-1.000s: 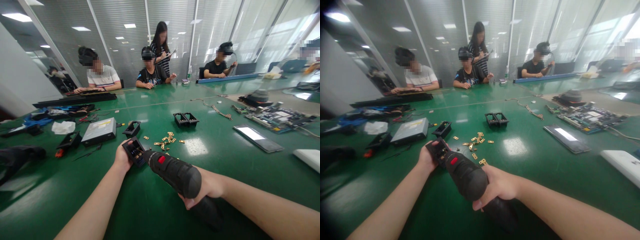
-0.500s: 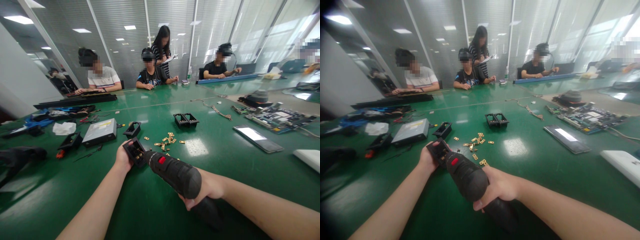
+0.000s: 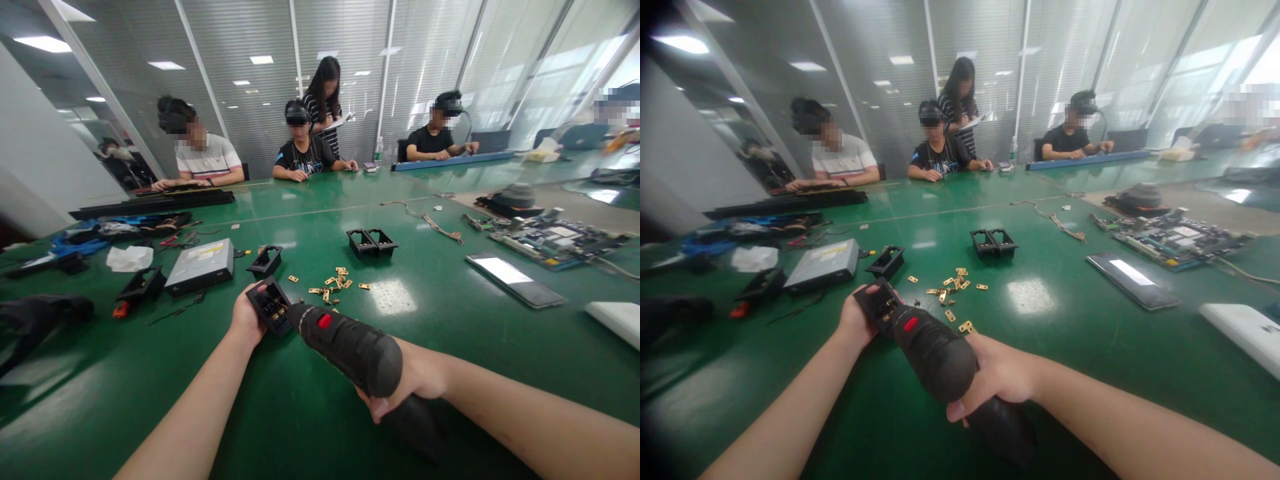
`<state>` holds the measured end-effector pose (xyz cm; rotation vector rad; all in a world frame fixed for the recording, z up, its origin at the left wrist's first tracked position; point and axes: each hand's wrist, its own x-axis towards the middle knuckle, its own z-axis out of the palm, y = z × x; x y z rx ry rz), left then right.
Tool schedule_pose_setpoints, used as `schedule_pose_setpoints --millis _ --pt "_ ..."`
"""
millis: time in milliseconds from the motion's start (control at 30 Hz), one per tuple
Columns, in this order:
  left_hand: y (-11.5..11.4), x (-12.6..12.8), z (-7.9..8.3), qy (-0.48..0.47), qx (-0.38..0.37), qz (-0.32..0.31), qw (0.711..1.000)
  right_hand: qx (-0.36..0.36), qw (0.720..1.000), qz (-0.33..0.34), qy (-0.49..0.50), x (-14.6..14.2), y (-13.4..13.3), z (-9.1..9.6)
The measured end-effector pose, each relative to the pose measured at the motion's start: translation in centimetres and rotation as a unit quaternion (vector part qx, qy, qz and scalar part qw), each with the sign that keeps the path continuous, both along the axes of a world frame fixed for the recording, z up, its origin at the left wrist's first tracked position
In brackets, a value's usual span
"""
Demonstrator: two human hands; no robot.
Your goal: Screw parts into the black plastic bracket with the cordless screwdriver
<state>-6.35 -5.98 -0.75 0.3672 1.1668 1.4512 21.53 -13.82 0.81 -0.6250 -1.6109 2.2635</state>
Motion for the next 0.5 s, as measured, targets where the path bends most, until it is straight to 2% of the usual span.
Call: schedule_pose_setpoints --millis 200,367,500 --pt "-0.05 -0.03 0.09 0.007 0.0 -0.001 1.0 0.04 0.999 0.006 0.01 -0.02 0.11 0.12" --pt "-0.13 -0.05 0.16 0.005 0.006 -0.005 1.0 0.012 1.0 0.013 0.006 0.01 0.17 0.03" --pt "-0.17 -0.08 0.11 0.011 0.002 -0.001 1.0 0.033 0.999 0.004 0.009 -0.03 0.11 -0.01"
